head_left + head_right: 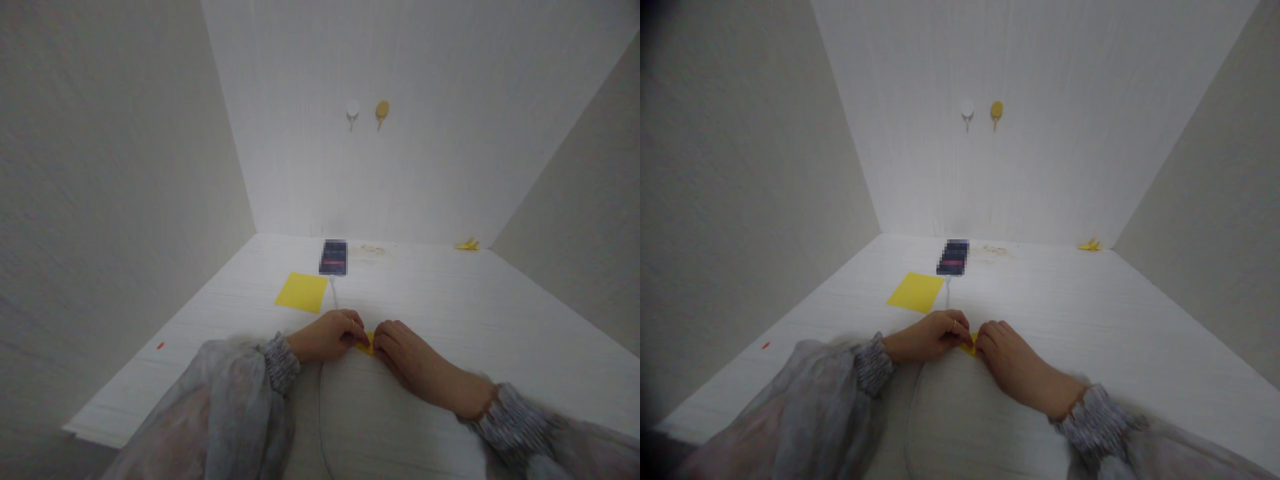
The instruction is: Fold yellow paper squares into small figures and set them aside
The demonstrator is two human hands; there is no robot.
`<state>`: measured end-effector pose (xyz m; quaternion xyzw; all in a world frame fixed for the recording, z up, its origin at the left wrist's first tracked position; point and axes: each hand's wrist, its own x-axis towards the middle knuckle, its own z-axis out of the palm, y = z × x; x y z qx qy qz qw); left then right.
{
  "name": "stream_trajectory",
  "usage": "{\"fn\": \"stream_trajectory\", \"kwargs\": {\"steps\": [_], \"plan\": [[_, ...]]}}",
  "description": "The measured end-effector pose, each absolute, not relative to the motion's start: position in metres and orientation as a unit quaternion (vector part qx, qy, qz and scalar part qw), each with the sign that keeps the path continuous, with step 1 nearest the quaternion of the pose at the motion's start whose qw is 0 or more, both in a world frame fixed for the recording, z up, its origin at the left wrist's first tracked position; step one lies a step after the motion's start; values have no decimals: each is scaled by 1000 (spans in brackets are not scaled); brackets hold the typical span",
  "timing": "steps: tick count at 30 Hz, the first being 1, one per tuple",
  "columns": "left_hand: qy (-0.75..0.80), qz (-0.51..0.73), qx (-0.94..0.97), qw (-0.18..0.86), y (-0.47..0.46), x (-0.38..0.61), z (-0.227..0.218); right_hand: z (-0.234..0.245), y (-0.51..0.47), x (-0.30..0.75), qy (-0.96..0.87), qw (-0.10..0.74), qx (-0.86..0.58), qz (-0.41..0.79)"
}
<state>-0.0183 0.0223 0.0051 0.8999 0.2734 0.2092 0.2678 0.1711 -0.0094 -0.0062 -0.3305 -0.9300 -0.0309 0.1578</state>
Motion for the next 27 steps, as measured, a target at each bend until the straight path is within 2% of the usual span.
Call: {"fn": "stream_trajectory", "kwargs": {"steps": [6,15,22,27], "plan": [[286,223,894,261,21,-15,4,-3,-12,172,-910,213,-348,67],[310,205,900,226,21,-12,7,-2,-11,170,-891,228,-375,113],[301,187,915,194,20,-12,8,3,-8,180,-887,239,-338,206],[306,184,917,179,19,-11,8,-2,-4,178,-874,261,-349,217]]}}
